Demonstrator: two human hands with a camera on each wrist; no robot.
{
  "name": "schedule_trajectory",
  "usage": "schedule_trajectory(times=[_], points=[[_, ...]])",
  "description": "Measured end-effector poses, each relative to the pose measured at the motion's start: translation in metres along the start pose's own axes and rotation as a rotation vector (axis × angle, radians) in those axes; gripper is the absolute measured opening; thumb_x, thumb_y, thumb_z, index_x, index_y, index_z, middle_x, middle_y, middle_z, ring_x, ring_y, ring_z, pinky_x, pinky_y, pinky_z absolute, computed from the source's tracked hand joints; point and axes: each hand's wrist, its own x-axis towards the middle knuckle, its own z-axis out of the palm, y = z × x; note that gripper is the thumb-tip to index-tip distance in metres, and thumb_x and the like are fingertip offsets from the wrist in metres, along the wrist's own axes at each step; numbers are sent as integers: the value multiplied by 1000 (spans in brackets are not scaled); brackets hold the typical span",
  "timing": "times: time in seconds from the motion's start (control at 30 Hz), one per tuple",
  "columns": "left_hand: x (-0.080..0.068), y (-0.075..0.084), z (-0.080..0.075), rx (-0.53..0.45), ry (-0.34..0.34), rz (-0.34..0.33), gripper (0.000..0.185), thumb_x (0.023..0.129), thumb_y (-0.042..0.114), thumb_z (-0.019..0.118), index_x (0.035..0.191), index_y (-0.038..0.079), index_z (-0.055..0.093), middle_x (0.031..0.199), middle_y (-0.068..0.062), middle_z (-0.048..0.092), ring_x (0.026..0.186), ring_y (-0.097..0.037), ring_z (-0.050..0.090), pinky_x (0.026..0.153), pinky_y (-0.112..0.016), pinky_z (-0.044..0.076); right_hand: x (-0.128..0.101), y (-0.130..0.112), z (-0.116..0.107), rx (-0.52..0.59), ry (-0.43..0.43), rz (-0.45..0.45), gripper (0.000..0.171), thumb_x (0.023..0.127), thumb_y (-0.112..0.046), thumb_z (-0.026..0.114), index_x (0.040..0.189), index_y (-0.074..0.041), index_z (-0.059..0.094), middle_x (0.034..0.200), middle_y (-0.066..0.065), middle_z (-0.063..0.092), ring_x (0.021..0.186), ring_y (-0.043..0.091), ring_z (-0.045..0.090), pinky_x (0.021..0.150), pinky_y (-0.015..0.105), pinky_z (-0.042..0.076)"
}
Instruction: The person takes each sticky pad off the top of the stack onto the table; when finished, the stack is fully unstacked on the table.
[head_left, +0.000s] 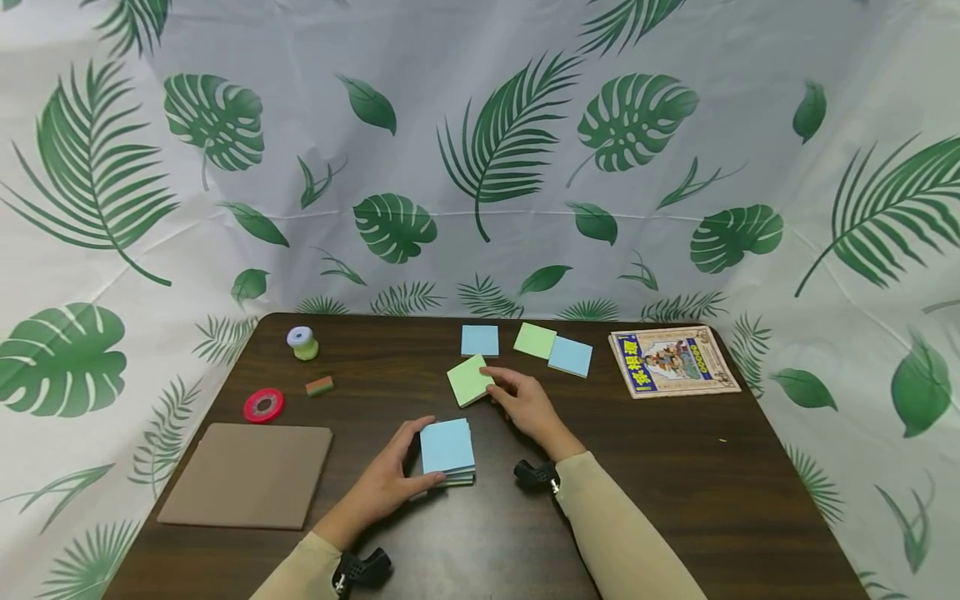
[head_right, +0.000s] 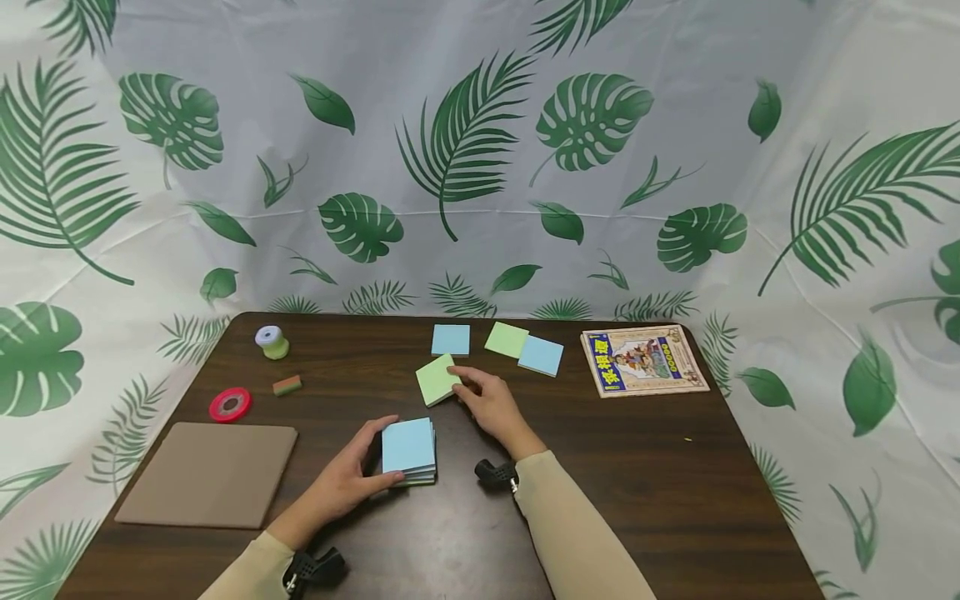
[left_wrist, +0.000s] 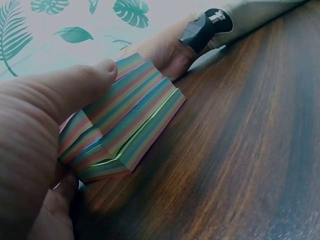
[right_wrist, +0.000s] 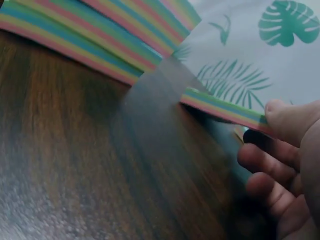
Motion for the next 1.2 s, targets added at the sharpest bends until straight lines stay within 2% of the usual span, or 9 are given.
schedule_trajectory(times=[0.07, 0.13, 0.2, 0.3, 0.4, 0.57, 0.73, 1.0, 1.2], points=[[0, 0, 0, 0, -2, -1, 93, 90, 38, 91, 166, 17, 42, 153, 4, 55, 137, -15, 52, 118, -40, 43, -2, 0, 0, -78, -5, -18, 39, 109, -31, 69, 148, -30, 69, 126, 3, 77, 106, 24, 70, 90, 46, 59], [0, 0, 1, -4, -5, -1, 93, 91, 38, 91, 166, 16, 42, 153, 3, 55, 137, -15, 52, 118, -40, 43, -4, 0, -1, -148, -20, -40, 42, 110, -33, 67, 152, -30, 66, 142, 0, 72, 127, 25, 65, 110, 53, 49], [0, 0, 1, -8, -8, -1, 93, 91, 38, 91, 167, 16, 42, 154, 3, 54, 138, -16, 52, 119, -40, 42, -6, 1, -1, -219, -40, -65, 45, 112, -34, 64, 156, -31, 61, 152, -1, 66, 139, 26, 58, 119, 58, 38], [0, 1, 1, -7, -12, 1, 94, 91, 38, 91, 167, 16, 41, 157, 2, 53, 142, -17, 50, 121, -41, 41, -6, 1, 0, -289, -68, -96, 50, 113, -35, 60, 162, -28, 54, 160, 2, 60, 148, 31, 52, 121, 64, 28], [1, 1, 1, -3, -11, 7, 93, 92, 38, 91, 167, 16, 41, 158, 2, 53, 144, -17, 50, 122, -42, 41, -6, 0, 1, -331, -80, -115, 55, 113, -35, 60, 166, -25, 48, 165, 6, 55, 154, 34, 48, 126, 66, 24], [1, 0, 0, 0, -11, 10, 93, 92, 40, 90, 167, 16, 40, 158, 2, 52, 143, -18, 50, 121, -44, 42, -6, -1, 6, -395, -84, -121, 61, 111, -35, 64, 168, -21, 45, 169, 11, 50, 158, 38, 43, 129, 69, 23], [0, -1, -1, 2, -14, 4, 93, 92, 40, 89, 168, 16, 40, 157, 2, 53, 142, -17, 51, 120, -45, 43, -6, -2, 11, -494, -102, -103, 61, 111, -40, 63, 166, -19, 47, 172, 11, 46, 160, 39, 40, 130, 67, 24], [1, 1, -1, -5, -17, 0, 93, 92, 39, 90, 167, 16, 41, 156, 2, 53, 140, -17, 51, 119, -44, 43, -8, -4, 11, -468, -88, -100, 58, 111, -41, 63, 163, -16, 53, 171, 12, 47, 160, 40, 40, 129, 69, 24], [0, 2, -2, -18, -23, -3, 93, 92, 39, 90, 167, 15, 41, 156, 2, 53, 142, -17, 51, 120, -44, 42, -9, -5, 10, -458, -90, -93, 57, 111, -42, 63, 162, -19, 54, 172, 10, 47, 160, 38, 40, 130, 67, 24]])
